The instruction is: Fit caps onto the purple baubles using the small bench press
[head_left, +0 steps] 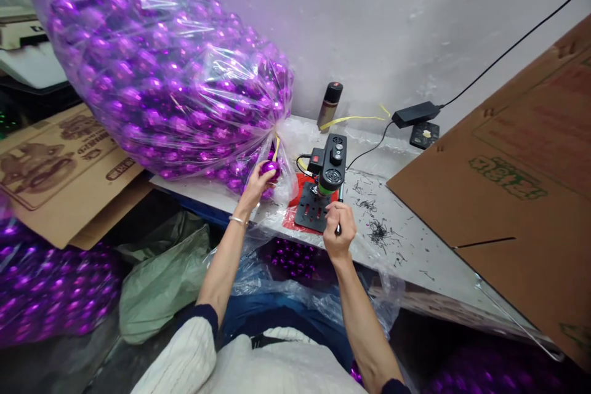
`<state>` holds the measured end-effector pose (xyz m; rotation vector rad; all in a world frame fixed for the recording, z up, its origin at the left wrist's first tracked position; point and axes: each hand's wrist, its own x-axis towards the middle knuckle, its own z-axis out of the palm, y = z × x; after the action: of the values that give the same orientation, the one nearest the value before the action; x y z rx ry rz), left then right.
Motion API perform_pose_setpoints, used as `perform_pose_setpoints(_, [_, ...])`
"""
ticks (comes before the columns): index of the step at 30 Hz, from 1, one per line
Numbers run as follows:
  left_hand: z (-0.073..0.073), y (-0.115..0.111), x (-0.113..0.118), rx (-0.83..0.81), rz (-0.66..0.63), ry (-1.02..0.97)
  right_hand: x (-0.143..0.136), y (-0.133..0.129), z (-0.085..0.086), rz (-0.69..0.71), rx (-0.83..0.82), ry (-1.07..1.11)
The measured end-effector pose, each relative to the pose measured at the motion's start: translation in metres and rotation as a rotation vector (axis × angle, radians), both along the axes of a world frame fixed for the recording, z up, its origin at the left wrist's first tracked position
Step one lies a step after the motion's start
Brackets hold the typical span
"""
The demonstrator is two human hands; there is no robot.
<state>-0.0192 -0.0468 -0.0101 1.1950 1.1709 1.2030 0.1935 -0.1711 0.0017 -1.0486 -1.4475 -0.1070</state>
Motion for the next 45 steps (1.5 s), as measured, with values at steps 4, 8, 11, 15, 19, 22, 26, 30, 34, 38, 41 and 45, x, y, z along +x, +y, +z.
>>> perform_pose_setpoints(4, [-0.01, -0.04, 0.007, -0.239, -0.025, -0.457, 0.0, 0.0, 0.003, 0.002, 0.002, 0.002])
perform_pose_setpoints(8, [-0.024, -0.071, 0.032, -0.365, -0.08, -0.563, 0.003, 0.0, 0.011, 0.002, -0.017, -0.017])
perform_pose_setpoints(11, [-0.033, -0.081, 0.05, -0.407, -0.111, -0.583, 0.007, -0.001, 0.018, 0.013, -0.045, -0.053])
perform_pose_setpoints(15, [-0.047, -0.082, 0.067, -0.382, -0.093, -0.495, 0.011, -0.001, 0.03, 0.013, -0.082, -0.083])
perform_pose_setpoints(19, [-0.061, -0.075, 0.081, -0.199, -0.016, -0.162, 0.013, 0.001, 0.04, 0.004, -0.087, -0.098])
perform_pose_setpoints(22, [-0.067, -0.068, 0.088, 0.002, 0.033, 0.17, 0.014, 0.003, 0.046, 0.002, -0.092, -0.117])
perform_pose_setpoints(26, [-0.068, -0.062, 0.089, 0.198, 0.022, 0.47, 0.014, 0.002, 0.046, -0.005, -0.074, -0.141])
perform_pose_setpoints(30, [-0.064, -0.061, 0.091, 0.3, -0.032, 0.526, 0.014, 0.001, 0.041, -0.006, -0.083, -0.143])
perform_pose_setpoints(34, [-0.062, -0.062, 0.092, 0.352, -0.076, 0.598, 0.015, 0.0, 0.038, 0.001, -0.086, -0.149])
perform_pose_setpoints(38, [-0.066, -0.064, 0.089, 0.389, -0.094, 0.606, 0.015, -0.001, 0.038, 0.0, -0.089, -0.155])
perform_pose_setpoints(41, [-0.069, -0.064, 0.087, 0.399, -0.098, 0.606, 0.014, -0.001, 0.038, 0.01, -0.081, -0.146])
perform_pose_setpoints(45, [-0.065, -0.061, 0.087, 0.406, -0.112, 0.64, 0.014, 0.001, 0.041, 0.01, -0.069, -0.144])
